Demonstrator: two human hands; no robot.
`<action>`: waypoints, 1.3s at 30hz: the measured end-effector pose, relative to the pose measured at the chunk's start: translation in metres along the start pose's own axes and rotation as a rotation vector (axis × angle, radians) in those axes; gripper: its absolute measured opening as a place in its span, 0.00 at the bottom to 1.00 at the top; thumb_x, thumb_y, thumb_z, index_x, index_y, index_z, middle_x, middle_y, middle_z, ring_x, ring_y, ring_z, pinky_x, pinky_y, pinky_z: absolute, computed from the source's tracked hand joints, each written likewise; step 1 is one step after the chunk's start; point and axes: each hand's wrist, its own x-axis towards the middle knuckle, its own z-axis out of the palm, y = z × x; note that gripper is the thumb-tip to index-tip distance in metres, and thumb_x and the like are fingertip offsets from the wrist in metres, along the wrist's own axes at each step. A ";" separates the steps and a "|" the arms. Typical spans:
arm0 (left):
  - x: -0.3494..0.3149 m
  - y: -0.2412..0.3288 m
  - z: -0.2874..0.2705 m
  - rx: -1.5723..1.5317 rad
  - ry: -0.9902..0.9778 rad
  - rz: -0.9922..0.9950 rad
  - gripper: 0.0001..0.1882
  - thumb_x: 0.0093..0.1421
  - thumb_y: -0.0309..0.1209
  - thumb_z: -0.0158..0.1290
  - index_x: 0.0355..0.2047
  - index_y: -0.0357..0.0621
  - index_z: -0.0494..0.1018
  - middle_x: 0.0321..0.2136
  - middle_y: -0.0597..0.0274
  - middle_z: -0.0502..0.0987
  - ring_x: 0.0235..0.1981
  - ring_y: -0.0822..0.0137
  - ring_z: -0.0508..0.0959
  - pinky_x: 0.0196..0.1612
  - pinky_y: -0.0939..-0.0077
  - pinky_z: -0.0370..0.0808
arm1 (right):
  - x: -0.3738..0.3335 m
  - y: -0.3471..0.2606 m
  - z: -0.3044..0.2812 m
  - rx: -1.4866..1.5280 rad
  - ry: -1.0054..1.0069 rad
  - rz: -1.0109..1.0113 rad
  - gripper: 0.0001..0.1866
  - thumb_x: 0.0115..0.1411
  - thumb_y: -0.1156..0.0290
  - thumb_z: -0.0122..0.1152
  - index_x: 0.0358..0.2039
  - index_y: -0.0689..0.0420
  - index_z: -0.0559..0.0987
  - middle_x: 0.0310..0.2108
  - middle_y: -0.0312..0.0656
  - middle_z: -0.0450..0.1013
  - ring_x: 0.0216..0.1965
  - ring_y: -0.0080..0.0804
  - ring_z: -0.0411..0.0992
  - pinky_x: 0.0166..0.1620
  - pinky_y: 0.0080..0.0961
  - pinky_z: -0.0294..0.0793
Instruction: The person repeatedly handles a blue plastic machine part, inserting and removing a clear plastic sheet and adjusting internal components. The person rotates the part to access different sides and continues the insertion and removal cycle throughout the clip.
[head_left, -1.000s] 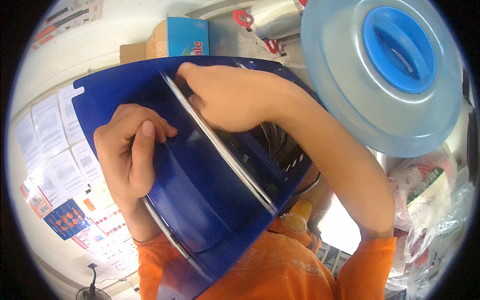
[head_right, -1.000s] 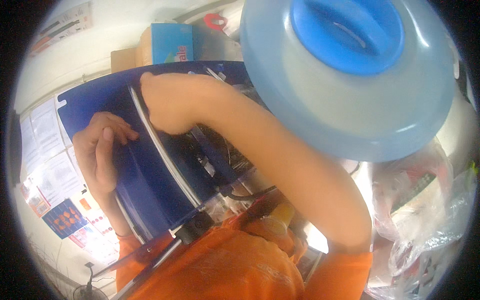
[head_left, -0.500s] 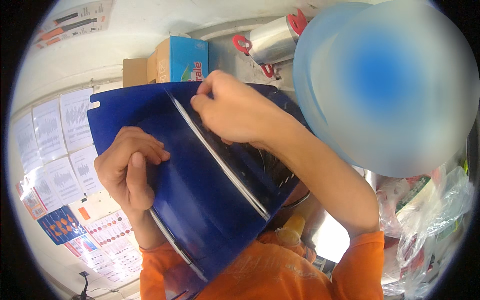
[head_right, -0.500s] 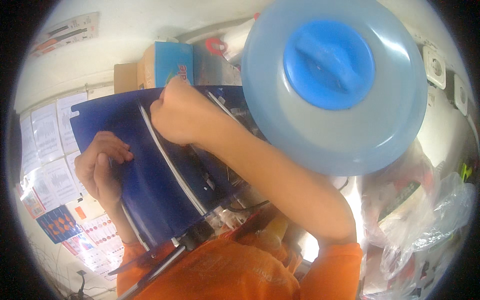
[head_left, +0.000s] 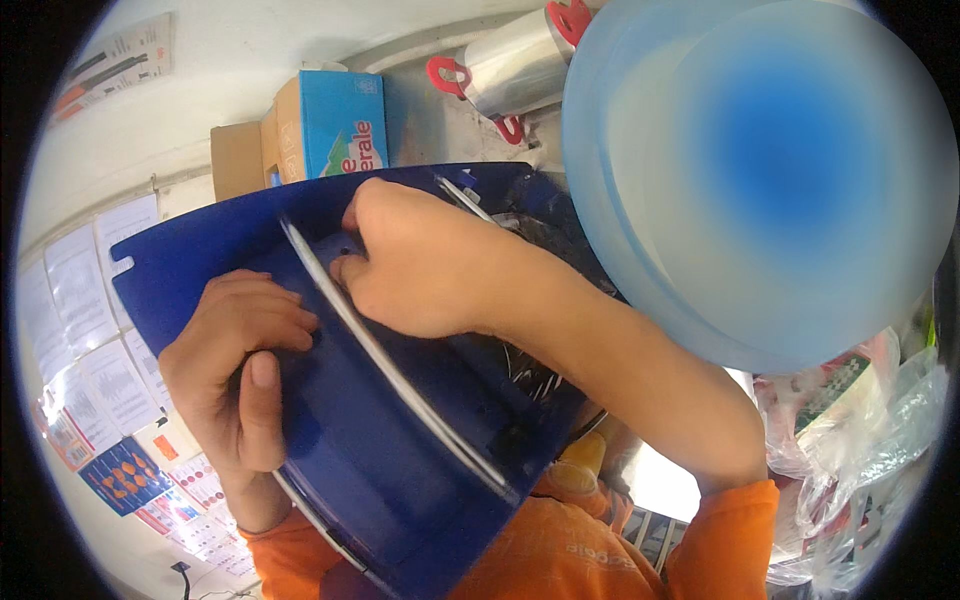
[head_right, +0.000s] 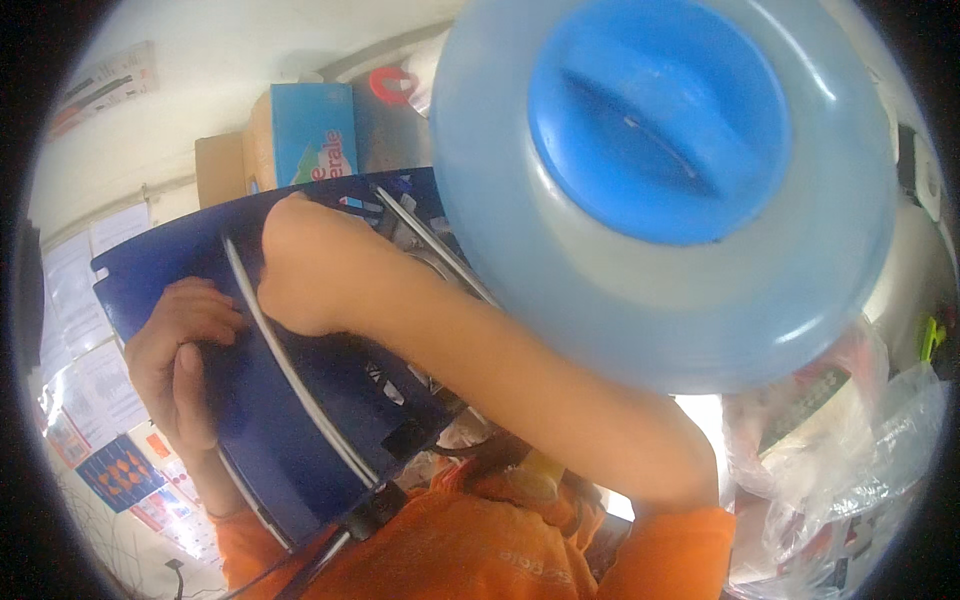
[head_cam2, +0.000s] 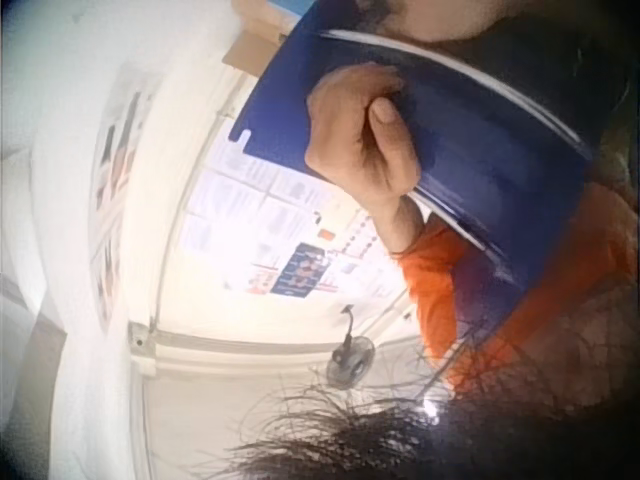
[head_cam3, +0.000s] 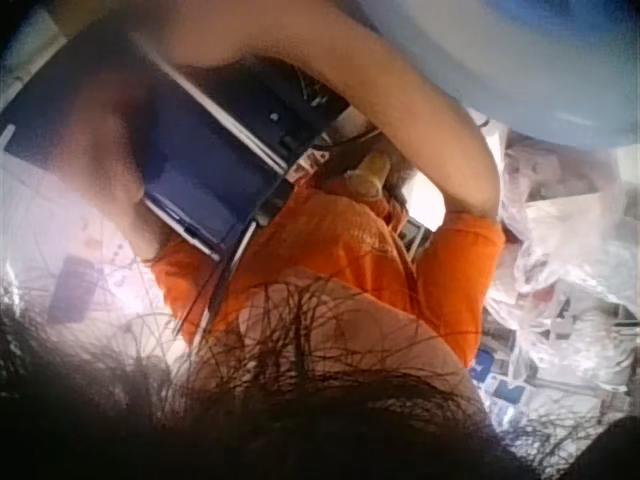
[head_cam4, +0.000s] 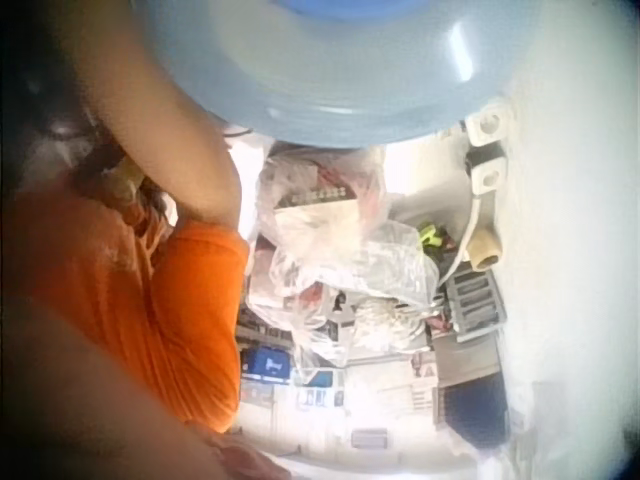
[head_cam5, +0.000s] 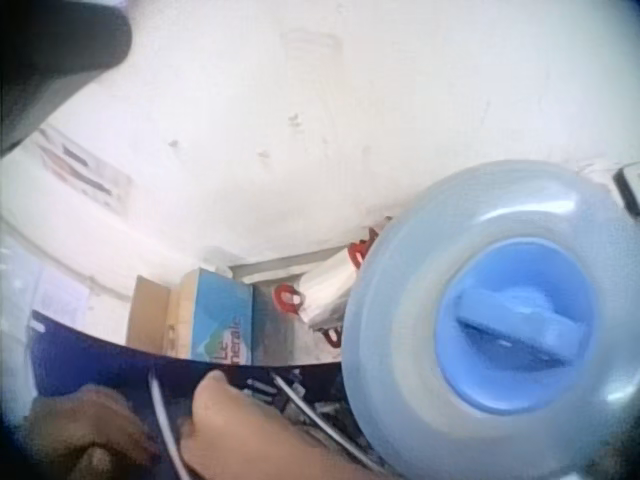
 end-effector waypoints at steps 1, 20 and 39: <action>0.000 -0.002 0.001 0.004 -0.006 -0.004 0.17 0.59 0.38 0.49 0.22 0.35 0.76 0.21 0.53 0.78 0.28 0.55 0.79 0.45 0.57 0.73 | 0.001 0.000 -0.002 -0.006 -0.028 -0.020 0.17 0.60 0.70 0.58 0.39 0.75 0.77 0.34 0.68 0.75 0.40 0.59 0.77 0.44 0.42 0.75; 0.007 -0.002 -0.002 0.053 -0.168 -0.040 0.19 0.63 0.38 0.47 0.23 0.35 0.74 0.22 0.53 0.75 0.28 0.54 0.77 0.46 0.54 0.73 | 0.003 0.013 -0.005 -0.010 -0.005 -0.011 0.18 0.63 0.66 0.58 0.29 0.73 0.80 0.28 0.67 0.75 0.34 0.61 0.77 0.40 0.44 0.75; 0.001 0.041 -0.064 0.405 -0.896 -0.129 0.47 0.21 0.43 0.72 0.52 0.59 0.79 0.64 0.41 0.64 0.66 0.26 0.57 0.64 0.41 0.64 | 0.002 0.002 -0.005 0.049 -0.041 0.109 0.18 0.64 0.66 0.58 0.28 0.72 0.80 0.25 0.64 0.75 0.32 0.56 0.77 0.40 0.43 0.73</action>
